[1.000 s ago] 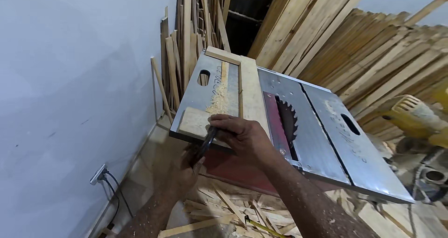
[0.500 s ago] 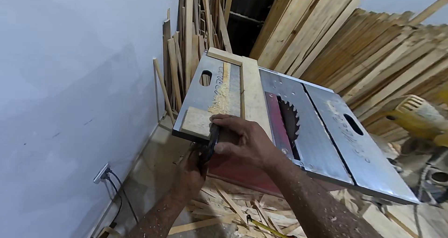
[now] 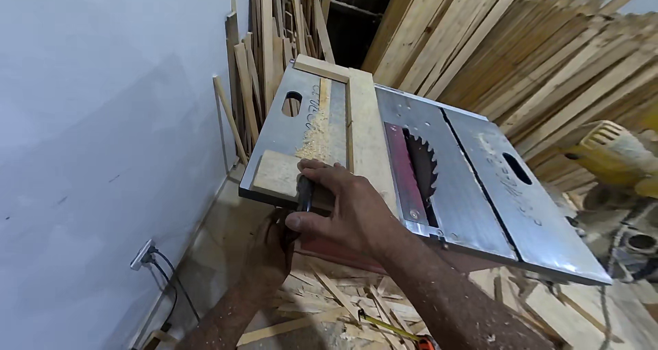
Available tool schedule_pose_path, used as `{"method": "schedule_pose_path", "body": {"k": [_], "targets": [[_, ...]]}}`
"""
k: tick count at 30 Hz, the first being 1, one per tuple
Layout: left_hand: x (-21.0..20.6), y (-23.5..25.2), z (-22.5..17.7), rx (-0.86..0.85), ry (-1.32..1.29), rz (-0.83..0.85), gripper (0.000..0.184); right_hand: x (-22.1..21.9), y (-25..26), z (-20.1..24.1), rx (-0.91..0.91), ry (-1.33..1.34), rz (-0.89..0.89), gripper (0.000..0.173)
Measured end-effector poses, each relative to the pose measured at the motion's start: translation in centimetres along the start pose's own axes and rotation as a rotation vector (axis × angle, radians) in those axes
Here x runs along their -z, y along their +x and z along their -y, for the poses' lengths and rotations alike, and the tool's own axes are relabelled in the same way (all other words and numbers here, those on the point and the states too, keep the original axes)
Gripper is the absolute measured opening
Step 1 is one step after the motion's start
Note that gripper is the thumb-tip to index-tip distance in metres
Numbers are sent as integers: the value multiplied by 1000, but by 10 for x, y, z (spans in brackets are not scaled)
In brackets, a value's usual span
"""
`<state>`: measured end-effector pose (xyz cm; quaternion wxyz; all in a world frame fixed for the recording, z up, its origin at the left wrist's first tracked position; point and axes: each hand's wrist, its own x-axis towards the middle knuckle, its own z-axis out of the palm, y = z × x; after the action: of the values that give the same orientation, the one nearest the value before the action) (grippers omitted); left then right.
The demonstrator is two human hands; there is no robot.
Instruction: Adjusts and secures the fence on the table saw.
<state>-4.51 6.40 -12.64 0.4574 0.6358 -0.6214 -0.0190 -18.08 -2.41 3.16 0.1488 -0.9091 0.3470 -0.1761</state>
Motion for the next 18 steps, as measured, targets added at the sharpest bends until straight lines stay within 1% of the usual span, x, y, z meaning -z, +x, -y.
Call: {"method": "schedule_pose_path", "body": {"k": [1, 2, 4, 5, 6, 7, 8, 9, 10, 11, 14, 16, 18], "targets": [[0, -1, 4, -4, -45, 30, 29, -1, 0, -1, 5, -8, -6, 83], [0, -3, 11, -11, -131, 65, 36, -2, 0, -2, 13, -16, -10, 82], [-3, -11, 29, 21, -424, 109, 61, -4, -1, -5, 29, -15, -21, 82], [-7, -15, 35, 85, -581, 78, 72, -4, 0, -5, 34, -9, -21, 83], [-12, -18, 39, 192, -733, 16, 73, -4, 0, -5, 36, -3, -20, 82], [-18, -18, 41, 360, -882, -56, 65, -3, 0, -5, 37, -1, -19, 81], [-22, -14, 41, 568, -998, -93, 52, -3, -1, -5, 37, -1, -16, 79], [-23, -5, 39, 778, -1110, -85, 41, -2, -1, -6, 42, -5, -13, 78], [-24, 6, 36, 959, -1219, -44, 35, -2, -1, -6, 50, -11, -14, 77], [-24, 15, 33, 1071, -1329, 17, 37, -2, -2, -7, 58, -14, -13, 77], [-28, 32, 32, 1159, -1567, 169, 40, -2, -1, -8, 69, -7, -9, 77], [-29, 39, 34, 1216, -1610, 263, 42, -3, -1, -10, 66, 9, -5, 77], [-28, 43, 40, 1310, -1602, 382, 38, -3, -2, -11, 66, 17, -1, 77]]}}
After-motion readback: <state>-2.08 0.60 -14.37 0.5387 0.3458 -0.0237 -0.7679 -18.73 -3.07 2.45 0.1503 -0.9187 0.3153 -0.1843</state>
